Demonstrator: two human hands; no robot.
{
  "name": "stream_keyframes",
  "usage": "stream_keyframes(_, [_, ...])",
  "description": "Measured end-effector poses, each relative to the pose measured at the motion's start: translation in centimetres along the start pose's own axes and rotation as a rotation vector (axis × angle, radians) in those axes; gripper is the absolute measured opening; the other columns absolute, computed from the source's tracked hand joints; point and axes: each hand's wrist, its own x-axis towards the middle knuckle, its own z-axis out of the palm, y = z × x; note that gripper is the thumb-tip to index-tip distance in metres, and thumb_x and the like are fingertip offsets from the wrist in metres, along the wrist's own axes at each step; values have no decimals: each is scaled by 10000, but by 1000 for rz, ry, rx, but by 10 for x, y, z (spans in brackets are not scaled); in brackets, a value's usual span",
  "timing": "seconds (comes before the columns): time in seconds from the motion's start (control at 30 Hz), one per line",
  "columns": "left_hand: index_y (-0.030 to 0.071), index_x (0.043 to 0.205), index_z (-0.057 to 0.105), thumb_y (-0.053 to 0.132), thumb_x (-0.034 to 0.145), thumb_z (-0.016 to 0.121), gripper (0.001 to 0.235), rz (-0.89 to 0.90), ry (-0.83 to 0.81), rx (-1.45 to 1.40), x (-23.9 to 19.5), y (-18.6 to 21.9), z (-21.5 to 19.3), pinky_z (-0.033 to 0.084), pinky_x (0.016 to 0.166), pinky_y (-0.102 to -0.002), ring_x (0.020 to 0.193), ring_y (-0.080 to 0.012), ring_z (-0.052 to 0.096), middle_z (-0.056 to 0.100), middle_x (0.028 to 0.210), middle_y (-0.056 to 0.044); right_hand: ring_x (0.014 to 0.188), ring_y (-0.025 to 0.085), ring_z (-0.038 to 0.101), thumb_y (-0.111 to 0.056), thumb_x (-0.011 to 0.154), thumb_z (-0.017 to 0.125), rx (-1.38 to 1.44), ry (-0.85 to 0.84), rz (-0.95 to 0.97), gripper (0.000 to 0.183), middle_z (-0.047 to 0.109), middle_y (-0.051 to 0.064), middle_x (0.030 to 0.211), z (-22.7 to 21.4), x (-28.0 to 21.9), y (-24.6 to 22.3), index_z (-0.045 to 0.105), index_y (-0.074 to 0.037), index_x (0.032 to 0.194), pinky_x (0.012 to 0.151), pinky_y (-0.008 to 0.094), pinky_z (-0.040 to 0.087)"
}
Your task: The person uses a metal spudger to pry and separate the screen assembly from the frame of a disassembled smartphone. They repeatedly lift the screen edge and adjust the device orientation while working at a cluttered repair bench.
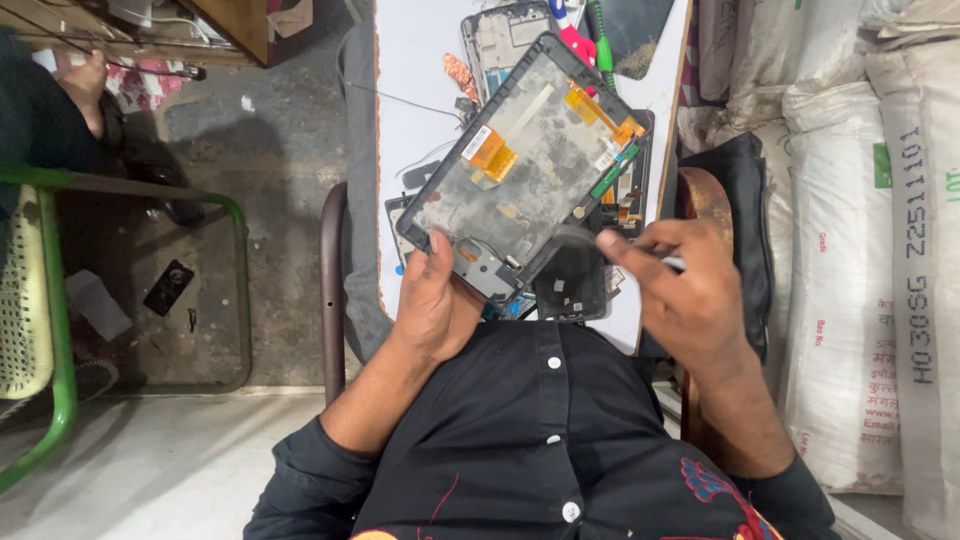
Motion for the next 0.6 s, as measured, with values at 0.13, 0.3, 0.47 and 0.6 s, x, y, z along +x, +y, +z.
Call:
stream_keyframes(0.13, [67, 1515, 424, 419, 1059, 560, 592, 13, -65, -2, 2, 1, 1, 441, 1171, -508, 1374, -283, 543, 556, 1471, -96, 916, 273, 590, 161, 869, 696, -87, 79, 81, 555, 611, 75, 1031, -5, 5, 6, 736, -165, 1317, 792, 361, 505])
stream_keyframes(0.3, [49, 1533, 417, 425, 1089, 548, 596, 45, -53, -26, 0, 0, -3, 423, 1196, -507, 1390, -276, 535, 553, 1486, -99, 904, 290, 601, 126, 780, 669, -16, -40, -64, 570, 615, 76, 949, 1, -5, -5, 739, -163, 1267, 830, 419, 481])
stream_keyframes(0.47, [81, 1528, 401, 396, 1089, 510, 551, 47, -61, -16, 3, 0, -1, 430, 1183, -494, 1384, -251, 538, 552, 1484, -78, 928, 289, 593, 128, 838, 683, -88, -8, 6, 575, 621, 65, 972, 1, 3, 2, 728, -188, 1317, 849, 429, 464])
stream_keyframes(0.6, [56, 1533, 417, 376, 1135, 475, 514, 51, -118, -53, 3, 2, 0, 469, 1143, -501, 1337, -267, 572, 570, 1470, -107, 948, 291, 575, 132, 875, 702, -132, 18, 38, 560, 611, 75, 979, 3, 3, -2, 727, -182, 1339, 830, 412, 492])
